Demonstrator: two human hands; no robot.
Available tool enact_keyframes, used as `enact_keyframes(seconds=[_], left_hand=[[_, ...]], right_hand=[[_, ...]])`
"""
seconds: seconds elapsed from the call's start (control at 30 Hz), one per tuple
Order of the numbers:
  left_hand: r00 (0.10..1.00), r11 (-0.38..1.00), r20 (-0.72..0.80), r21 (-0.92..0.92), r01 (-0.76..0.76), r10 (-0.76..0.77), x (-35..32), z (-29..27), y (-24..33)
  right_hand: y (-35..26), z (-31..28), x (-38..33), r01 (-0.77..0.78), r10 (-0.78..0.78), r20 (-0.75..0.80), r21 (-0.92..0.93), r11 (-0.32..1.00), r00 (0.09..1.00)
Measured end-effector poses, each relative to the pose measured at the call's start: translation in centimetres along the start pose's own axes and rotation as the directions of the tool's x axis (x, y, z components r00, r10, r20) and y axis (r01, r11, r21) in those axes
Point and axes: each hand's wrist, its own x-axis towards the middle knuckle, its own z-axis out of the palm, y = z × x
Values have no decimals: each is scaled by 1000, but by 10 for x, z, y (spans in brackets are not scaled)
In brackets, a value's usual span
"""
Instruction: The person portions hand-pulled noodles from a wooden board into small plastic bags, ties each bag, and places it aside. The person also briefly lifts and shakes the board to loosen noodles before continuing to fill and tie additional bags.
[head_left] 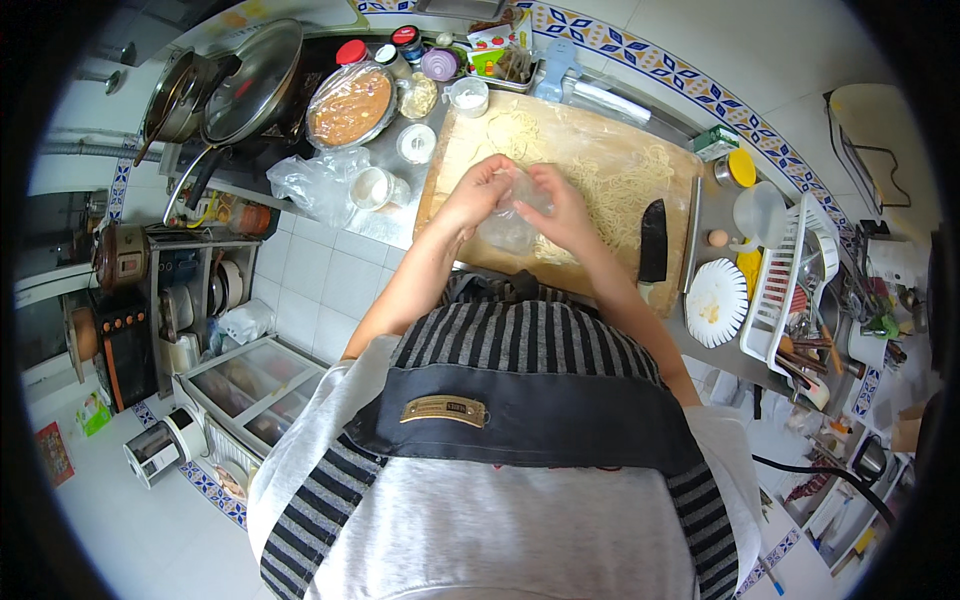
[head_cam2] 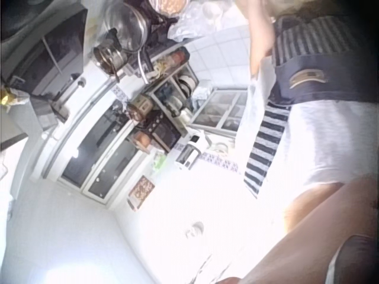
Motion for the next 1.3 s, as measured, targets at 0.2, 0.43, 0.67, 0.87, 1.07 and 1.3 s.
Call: enact_keyframes(seconds=[0.2, 0.43, 0.67, 0.87, 1.07, 1.3], left_hand=[[925, 414, 57, 883, -222, 375, 1, -28, -6], [920, 775, -213, 618, -134, 329, 0, -16, -18], [865, 501, -240, 865, -15, 441, 28, 1, -22], [836, 528, 341, 656, -539, 429, 7, -35, 3], [876, 247, 217, 905, -346, 430, 3, -13, 24], [998, 346, -40, 938, 24, 42, -4, -9, 15]], right_hand=[[22, -29, 9, -439, 437, -66, -10, 899, 897], [33, -65, 15, -564, 568, 16, 135, 814, 823], [8, -70, 34, -552, 551, 59, 0, 834, 832], [48, -97, 29, -471, 484, -11, -249, 846, 875], [55, -88, 25, -456, 502, 5, -414, 788, 865], [113, -137, 31, -297, 331, -15, -483, 824, 943]])
